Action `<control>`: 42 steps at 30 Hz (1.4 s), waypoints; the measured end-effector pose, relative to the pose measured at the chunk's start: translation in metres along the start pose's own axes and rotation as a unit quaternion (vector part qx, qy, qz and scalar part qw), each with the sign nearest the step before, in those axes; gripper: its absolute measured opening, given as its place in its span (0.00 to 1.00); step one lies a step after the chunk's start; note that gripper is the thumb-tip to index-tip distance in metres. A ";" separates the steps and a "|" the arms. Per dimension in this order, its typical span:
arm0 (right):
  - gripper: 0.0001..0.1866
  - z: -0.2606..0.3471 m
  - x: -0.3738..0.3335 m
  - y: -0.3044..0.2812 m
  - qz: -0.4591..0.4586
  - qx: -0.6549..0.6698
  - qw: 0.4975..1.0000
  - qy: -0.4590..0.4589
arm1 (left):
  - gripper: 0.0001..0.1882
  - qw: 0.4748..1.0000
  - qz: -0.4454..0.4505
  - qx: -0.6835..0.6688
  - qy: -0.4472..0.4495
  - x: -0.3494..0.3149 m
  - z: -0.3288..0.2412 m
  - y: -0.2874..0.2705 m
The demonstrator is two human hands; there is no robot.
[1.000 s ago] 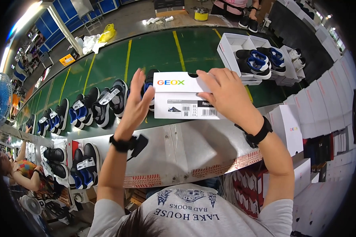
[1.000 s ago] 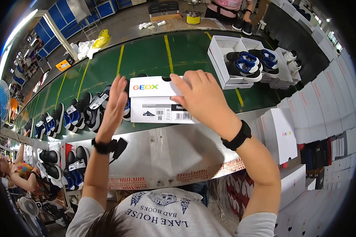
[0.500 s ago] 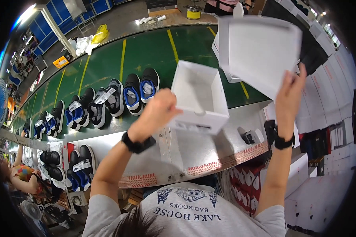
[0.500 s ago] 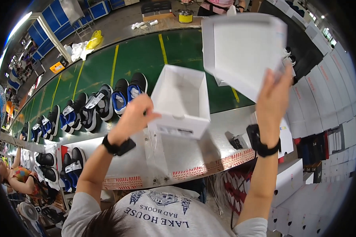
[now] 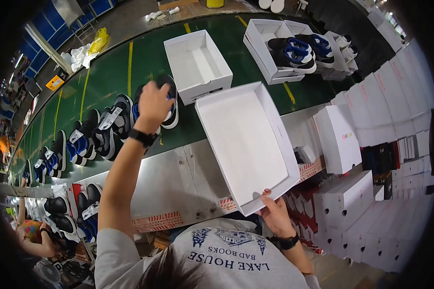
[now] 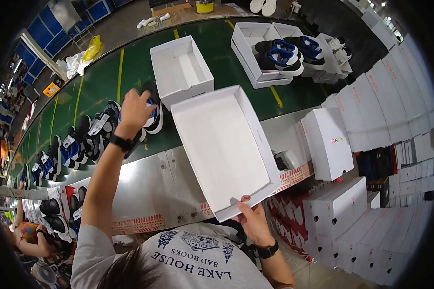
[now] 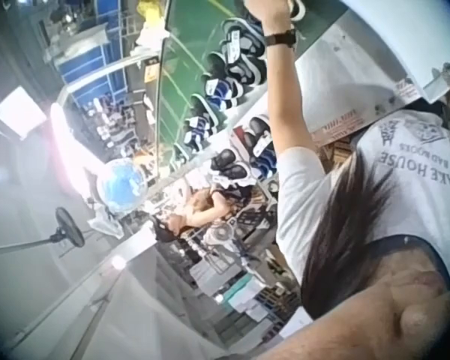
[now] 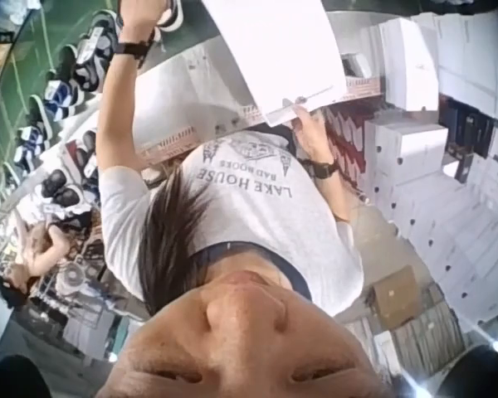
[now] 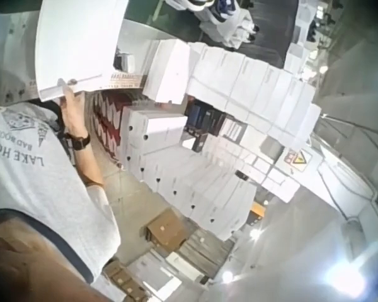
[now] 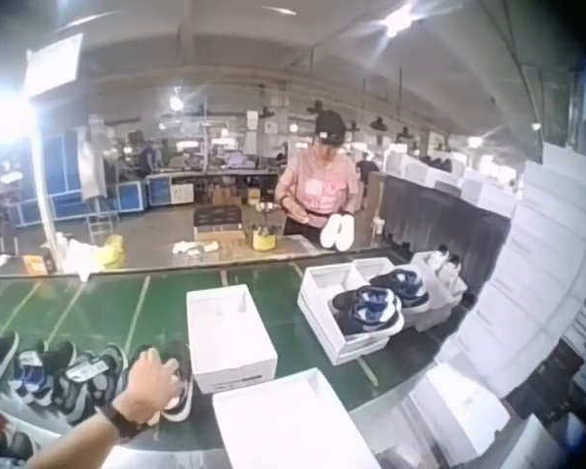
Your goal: The recorder is seen checking shoe boxes, placing shoes into the boxes, and organizing them on a conveyor belt in a factory setting.
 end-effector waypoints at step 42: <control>0.11 0.018 0.005 0.134 0.336 -0.769 0.387 -0.382 | 0.37 0.985 0.049 -0.153 -0.057 0.047 -0.033 0.068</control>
Point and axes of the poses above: each hand's wrist, its own x-axis towards the middle knuckle, its own y-axis out of the palm, z = x × y, the point moved 10 cm from there along x, towards the middle knuckle, and after that the axes turned 2 degrees about -x, right-handed, at the moved point
